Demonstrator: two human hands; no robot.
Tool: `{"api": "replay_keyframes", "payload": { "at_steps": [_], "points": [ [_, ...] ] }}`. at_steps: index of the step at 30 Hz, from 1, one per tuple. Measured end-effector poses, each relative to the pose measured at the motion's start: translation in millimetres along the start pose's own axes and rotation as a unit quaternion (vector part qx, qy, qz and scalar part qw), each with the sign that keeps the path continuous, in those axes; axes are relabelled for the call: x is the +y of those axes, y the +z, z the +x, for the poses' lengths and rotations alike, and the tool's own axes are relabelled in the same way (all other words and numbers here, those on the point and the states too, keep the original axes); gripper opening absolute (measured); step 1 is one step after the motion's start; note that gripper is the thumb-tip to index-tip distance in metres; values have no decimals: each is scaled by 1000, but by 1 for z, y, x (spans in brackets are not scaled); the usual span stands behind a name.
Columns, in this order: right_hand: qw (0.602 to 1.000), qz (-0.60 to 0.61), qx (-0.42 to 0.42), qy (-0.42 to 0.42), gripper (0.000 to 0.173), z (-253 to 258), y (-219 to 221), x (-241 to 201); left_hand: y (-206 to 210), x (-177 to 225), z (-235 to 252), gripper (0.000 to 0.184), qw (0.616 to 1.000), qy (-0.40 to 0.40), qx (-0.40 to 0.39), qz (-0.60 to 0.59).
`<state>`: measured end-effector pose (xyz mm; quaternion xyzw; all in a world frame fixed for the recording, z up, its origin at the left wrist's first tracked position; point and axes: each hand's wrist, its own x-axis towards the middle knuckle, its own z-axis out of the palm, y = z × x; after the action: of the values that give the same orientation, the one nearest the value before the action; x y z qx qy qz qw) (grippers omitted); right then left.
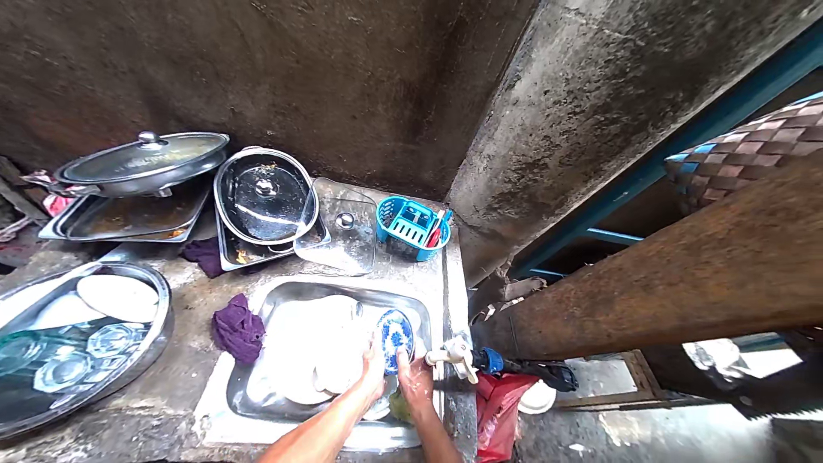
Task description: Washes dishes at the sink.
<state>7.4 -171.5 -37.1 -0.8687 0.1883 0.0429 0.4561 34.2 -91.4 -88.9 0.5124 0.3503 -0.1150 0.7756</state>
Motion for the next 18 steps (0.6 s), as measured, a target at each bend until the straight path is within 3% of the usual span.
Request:
{"api": "replay_keyframes", "payload": {
  "at_steps": [4,6,8,10,14,18],
  "points": [
    [998,-28,63,4,38,-3,-1,1,8,-10,-1,48,995,57,1,84],
    [996,46,52,59,44,-5,-8,6,9,-11,0,47,983,138,-17,122],
    [982,155,50,97,36,-2,-11,18,9,-5,1,42,973,193,-25,121],
    [961,241,51,128,21,2,-9,30,7,6,0,32,983,158,-47,78],
    [963,222,64,142,20,5,-11,30,-1,23,-8,38,990,21,-116,81],
    [987,128,60,79,33,-4,-13,16,0,4,-4,40,990,39,-96,99]
  ]
}}
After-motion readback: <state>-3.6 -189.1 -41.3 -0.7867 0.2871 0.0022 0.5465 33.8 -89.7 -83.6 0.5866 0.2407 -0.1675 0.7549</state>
